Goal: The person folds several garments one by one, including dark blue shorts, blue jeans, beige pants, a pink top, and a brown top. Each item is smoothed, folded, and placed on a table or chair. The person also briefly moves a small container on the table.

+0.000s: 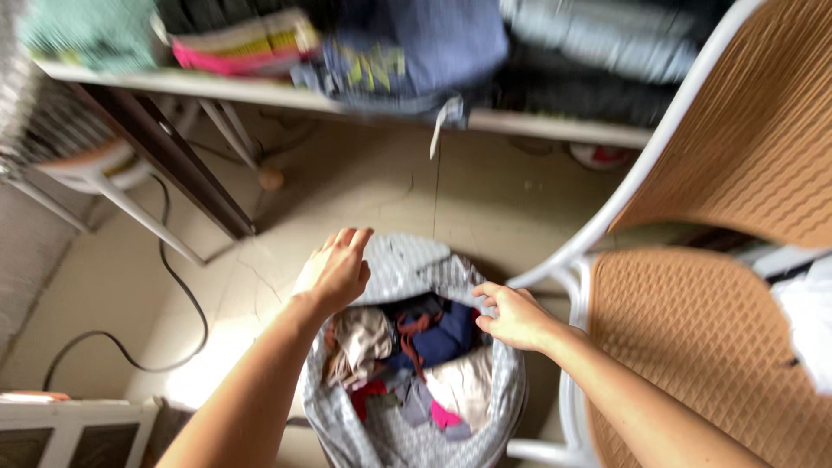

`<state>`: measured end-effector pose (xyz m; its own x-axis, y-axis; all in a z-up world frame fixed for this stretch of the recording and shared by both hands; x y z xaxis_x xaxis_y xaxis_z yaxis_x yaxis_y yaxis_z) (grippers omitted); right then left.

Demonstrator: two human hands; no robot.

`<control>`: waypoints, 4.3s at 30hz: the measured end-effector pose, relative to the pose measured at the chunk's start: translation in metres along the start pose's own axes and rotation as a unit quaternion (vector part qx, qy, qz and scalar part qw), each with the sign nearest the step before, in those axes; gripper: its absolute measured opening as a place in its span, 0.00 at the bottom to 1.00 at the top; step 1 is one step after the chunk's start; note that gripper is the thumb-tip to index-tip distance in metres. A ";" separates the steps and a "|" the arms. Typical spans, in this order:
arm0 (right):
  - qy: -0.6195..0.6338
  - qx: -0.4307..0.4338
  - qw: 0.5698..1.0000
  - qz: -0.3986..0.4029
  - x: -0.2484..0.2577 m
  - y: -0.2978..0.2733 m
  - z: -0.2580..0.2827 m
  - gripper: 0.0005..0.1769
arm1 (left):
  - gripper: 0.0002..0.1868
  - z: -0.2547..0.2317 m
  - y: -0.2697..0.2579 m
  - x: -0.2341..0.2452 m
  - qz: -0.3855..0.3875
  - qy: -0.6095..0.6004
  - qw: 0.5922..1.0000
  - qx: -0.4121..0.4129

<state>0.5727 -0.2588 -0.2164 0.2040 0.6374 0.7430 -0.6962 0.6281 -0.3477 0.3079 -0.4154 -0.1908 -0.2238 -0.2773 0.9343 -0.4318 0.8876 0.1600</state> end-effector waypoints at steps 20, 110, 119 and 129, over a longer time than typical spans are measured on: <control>-0.212 -0.092 0.973 -0.024 -0.379 0.027 -0.246 0.35 | 0.23 0.124 -0.166 -0.282 -0.094 -0.235 0.957 0.141; 0.102 0.299 0.914 -0.254 0.432 -0.181 0.158 0.11 | 0.38 -0.319 0.066 0.238 0.083 -0.553 0.796 0.231; 0.156 0.388 0.883 -0.211 0.463 -0.166 0.161 0.17 | 0.26 -0.291 0.009 0.200 0.104 -0.457 0.870 0.153; 0.269 0.242 0.908 -0.211 0.482 -0.182 0.175 0.09 | 0.37 -0.314 -0.019 0.196 0.247 -0.621 0.678 0.307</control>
<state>0.6770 -0.1436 0.3052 0.7394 0.5930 0.3189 -0.6719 0.6805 0.2923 0.5465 -0.3716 0.0895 -0.8717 -0.4361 -0.2235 -0.2334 0.7706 -0.5931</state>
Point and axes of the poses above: each hand's wrist, its own y-axis towards the middle knuckle, its own x-axis out of the back of the hand, z = x × y, the point moved 2 cm from there along y, towards the middle knuckle, and after that the axes turned 7 degrees about -z, right-handed, at the moved point
